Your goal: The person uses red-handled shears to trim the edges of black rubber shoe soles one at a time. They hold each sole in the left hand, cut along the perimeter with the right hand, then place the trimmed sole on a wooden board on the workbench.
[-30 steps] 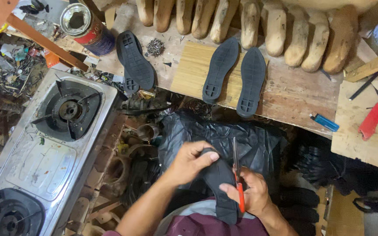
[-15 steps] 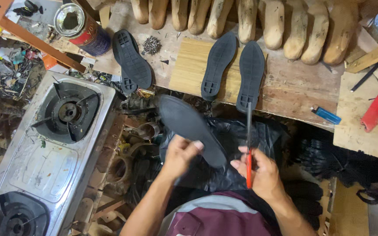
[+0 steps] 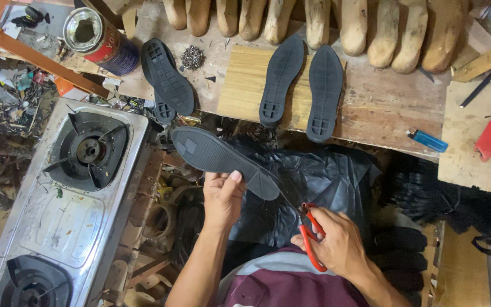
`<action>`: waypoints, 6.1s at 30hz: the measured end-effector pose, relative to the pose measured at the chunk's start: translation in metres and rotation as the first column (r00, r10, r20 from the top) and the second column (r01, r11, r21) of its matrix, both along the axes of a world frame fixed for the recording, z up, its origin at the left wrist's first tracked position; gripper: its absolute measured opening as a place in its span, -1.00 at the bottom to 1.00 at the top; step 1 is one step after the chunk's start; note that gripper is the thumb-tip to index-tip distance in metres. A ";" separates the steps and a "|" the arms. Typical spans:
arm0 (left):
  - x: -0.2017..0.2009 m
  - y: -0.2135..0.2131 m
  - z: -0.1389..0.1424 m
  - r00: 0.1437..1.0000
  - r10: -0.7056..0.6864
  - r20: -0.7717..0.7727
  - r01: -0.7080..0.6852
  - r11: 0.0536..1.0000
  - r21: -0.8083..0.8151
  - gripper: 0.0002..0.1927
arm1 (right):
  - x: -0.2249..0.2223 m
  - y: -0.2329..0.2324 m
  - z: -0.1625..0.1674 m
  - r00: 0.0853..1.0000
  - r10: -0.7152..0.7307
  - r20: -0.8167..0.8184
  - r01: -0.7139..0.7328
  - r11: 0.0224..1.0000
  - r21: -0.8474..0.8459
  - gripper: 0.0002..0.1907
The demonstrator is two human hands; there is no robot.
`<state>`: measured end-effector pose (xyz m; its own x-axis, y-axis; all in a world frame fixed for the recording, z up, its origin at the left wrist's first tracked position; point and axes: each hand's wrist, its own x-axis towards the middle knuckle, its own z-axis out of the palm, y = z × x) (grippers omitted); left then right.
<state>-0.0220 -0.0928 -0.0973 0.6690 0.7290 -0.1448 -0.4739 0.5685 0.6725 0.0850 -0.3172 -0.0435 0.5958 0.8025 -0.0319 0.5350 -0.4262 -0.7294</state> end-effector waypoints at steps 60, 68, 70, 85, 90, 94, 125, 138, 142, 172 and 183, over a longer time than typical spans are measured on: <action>-0.020 0.009 -0.025 0.991 -0.064 -0.121 0.082 0.984 0.155 -0.65 | 0.001 -0.028 -0.002 0.937 0.000 -0.350 -0.061 0.984 -0.164 -0.55; -0.018 -0.011 -0.024 0.959 -0.221 -0.178 0.250 0.955 0.159 -0.63 | 0.000 -0.010 0.011 0.996 0.083 -0.009 -0.082 0.994 0.066 -0.53; -0.019 -0.011 -0.024 0.957 -0.236 -0.166 0.262 0.953 0.154 -0.62 | -0.002 -0.010 0.008 0.996 0.080 -0.026 -0.077 0.994 0.084 -0.56; -0.016 -0.014 -0.037 0.974 -0.211 -0.085 0.209 0.978 -0.024 -0.56 | -0.008 -0.030 -0.018 0.907 0.062 -0.417 -0.048 0.998 0.044 -0.70; -0.014 -0.023 -0.040 0.939 -0.323 -0.121 0.334 0.938 0.092 -0.63 | -0.011 -0.026 -0.017 0.963 0.012 -0.271 -0.023 0.999 -0.039 -0.63; -0.016 -0.030 -0.041 0.917 -0.375 -0.139 0.392 0.911 0.129 -0.65 | -0.013 -0.019 -0.015 0.952 -0.042 -0.304 0.014 0.996 -0.092 -0.65; -0.012 -0.018 -0.034 0.950 -0.287 -0.127 0.294 0.955 0.040 -0.76 | -0.029 -0.009 -0.020 0.948 -0.080 -0.309 0.093 0.995 0.028 -0.57; -0.008 -0.025 -0.027 0.960 -0.273 0.068 0.278 0.956 -0.091 -0.74 | -0.023 -0.009 -0.013 0.909 -0.120 -0.400 0.079 0.990 -0.119 -0.67; -0.010 -0.020 -0.030 0.965 -0.263 -0.007 0.262 0.962 -0.075 -0.75 | -0.019 -0.008 -0.006 0.967 -0.062 -0.247 0.064 0.998 -0.001 -0.61; -0.025 -0.014 -0.037 0.819 -0.539 -0.197 0.571 0.799 0.186 -0.80 | -0.002 -0.009 0.007 0.997 0.051 -0.061 -0.044 0.993 0.108 -0.55; -0.027 -0.014 -0.029 0.904 -0.392 -0.173 0.414 0.901 0.125 -0.73 | -0.007 0.000 0.011 1.000 -0.024 0.003 0.024 0.991 0.131 -0.43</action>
